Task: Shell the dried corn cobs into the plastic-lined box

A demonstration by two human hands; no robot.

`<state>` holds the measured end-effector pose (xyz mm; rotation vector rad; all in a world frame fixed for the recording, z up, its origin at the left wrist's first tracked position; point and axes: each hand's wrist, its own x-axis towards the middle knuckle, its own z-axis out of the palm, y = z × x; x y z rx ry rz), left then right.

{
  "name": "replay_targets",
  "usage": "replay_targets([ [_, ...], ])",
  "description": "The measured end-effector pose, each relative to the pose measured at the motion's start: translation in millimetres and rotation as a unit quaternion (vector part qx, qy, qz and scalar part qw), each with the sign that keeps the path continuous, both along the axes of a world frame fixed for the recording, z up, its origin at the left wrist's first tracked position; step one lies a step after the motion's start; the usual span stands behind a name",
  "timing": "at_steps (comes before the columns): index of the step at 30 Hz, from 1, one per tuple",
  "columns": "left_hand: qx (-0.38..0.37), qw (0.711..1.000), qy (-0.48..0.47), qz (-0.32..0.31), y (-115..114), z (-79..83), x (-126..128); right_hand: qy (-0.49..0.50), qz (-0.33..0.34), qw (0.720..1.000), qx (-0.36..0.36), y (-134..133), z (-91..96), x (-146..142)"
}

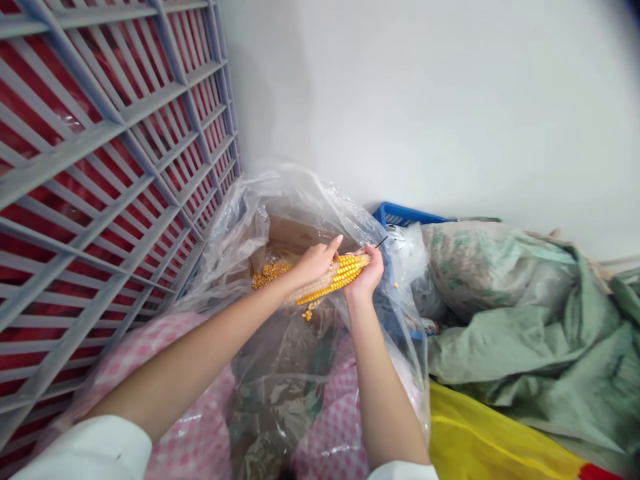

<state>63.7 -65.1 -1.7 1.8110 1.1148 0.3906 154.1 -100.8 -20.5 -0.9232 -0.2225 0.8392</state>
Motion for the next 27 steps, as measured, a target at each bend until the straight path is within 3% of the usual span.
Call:
replay_targets([
  [4,0.01,1.0,0.024,0.0,4,4.3,-4,-0.021,-0.016,1.0,-0.012,1,-1.8,1],
  [9,0.044,0.996,0.075,-0.018,-9,12.3,-3,-0.052,-0.041,0.997,-0.029,2,-5.0,1],
  [13,0.097,0.993,0.061,-0.007,-13,8.6,-1,-0.036,-0.018,0.999,-0.013,2,-2.3,0],
  [19,0.029,0.998,0.051,0.0,-11,7.6,1,-0.04,-0.027,0.998,-0.028,2,-1.2,3],
  [22,0.06,0.995,0.083,0.005,-16,8.5,3,-0.046,-0.05,0.997,-0.029,2,-2.1,2],
  [27,0.08,0.992,0.091,0.024,-8,3.2,0,-0.03,-0.014,0.999,-0.029,1,-1.5,-2],
])
